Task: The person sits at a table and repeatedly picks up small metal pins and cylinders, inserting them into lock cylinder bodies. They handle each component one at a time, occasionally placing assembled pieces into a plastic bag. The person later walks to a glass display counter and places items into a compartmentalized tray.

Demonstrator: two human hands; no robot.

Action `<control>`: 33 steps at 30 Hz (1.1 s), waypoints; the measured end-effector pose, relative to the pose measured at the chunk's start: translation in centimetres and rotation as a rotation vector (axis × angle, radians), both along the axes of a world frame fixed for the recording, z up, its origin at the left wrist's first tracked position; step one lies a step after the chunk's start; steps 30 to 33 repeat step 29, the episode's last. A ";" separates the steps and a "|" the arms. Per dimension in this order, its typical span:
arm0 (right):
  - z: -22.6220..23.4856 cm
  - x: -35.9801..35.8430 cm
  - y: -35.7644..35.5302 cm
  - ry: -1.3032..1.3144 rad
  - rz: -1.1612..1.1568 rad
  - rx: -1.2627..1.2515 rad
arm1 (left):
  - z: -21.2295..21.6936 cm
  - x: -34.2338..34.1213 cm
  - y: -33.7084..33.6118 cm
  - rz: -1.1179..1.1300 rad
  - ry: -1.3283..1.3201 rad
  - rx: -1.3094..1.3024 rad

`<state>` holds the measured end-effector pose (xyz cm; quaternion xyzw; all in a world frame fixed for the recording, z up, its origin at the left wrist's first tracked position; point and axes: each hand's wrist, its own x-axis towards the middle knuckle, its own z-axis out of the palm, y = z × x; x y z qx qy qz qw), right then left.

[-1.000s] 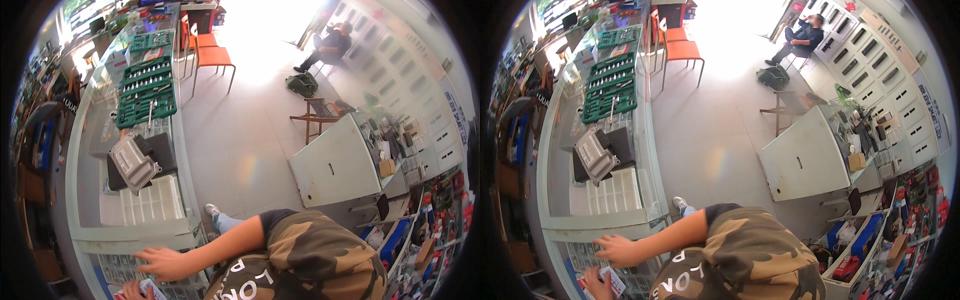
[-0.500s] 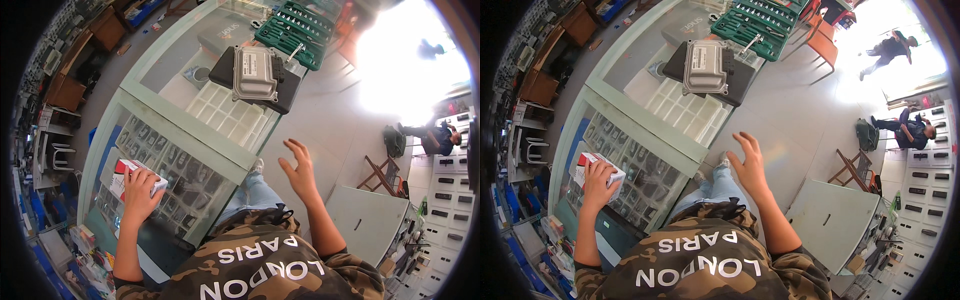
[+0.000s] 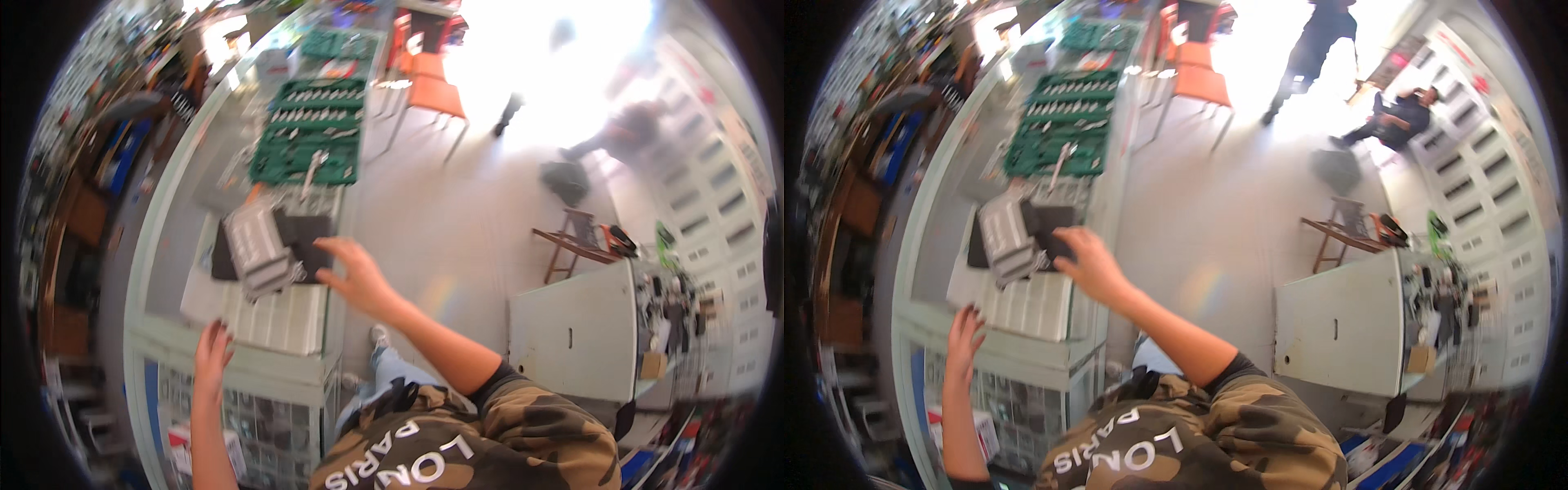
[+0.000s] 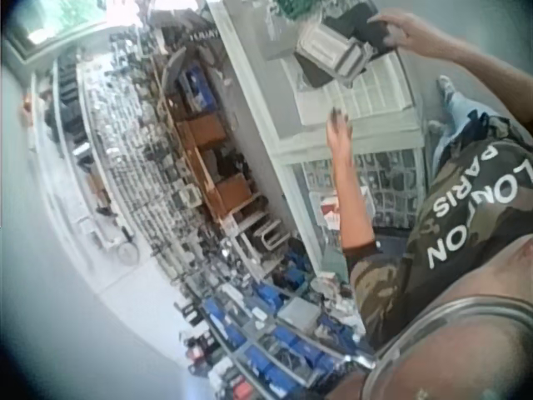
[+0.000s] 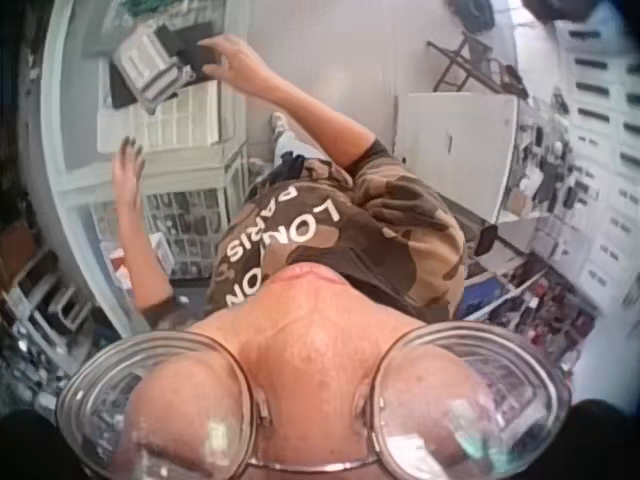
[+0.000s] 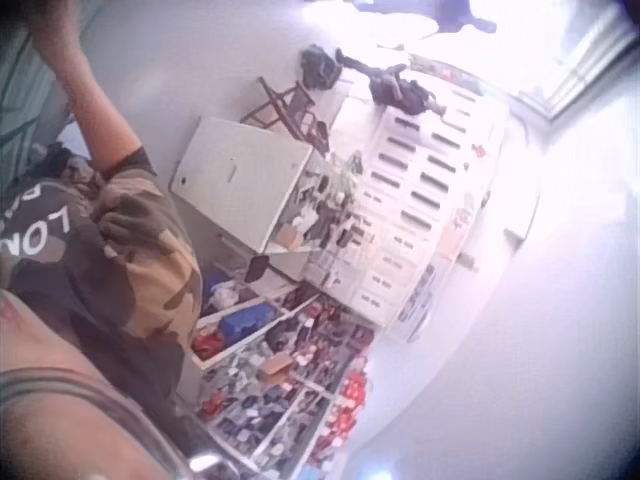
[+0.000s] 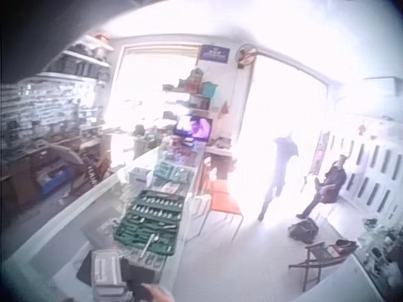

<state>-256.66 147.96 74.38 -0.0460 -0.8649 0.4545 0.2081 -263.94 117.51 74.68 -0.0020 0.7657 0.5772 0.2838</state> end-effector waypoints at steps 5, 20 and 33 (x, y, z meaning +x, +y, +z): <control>-1.1 -1.8 1.4 -0.178 0.124 -0.337 | -2.3 -2.0 4.6 0.237 -0.154 0.238; -0.8 -10.0 -0.7 -0.236 0.192 -0.222 | -2.4 -0.8 10.2 0.343 -0.065 0.273; 0.4 -8.8 -1.7 0.014 0.196 -0.301 | -2.1 0.9 9.9 0.357 0.055 0.328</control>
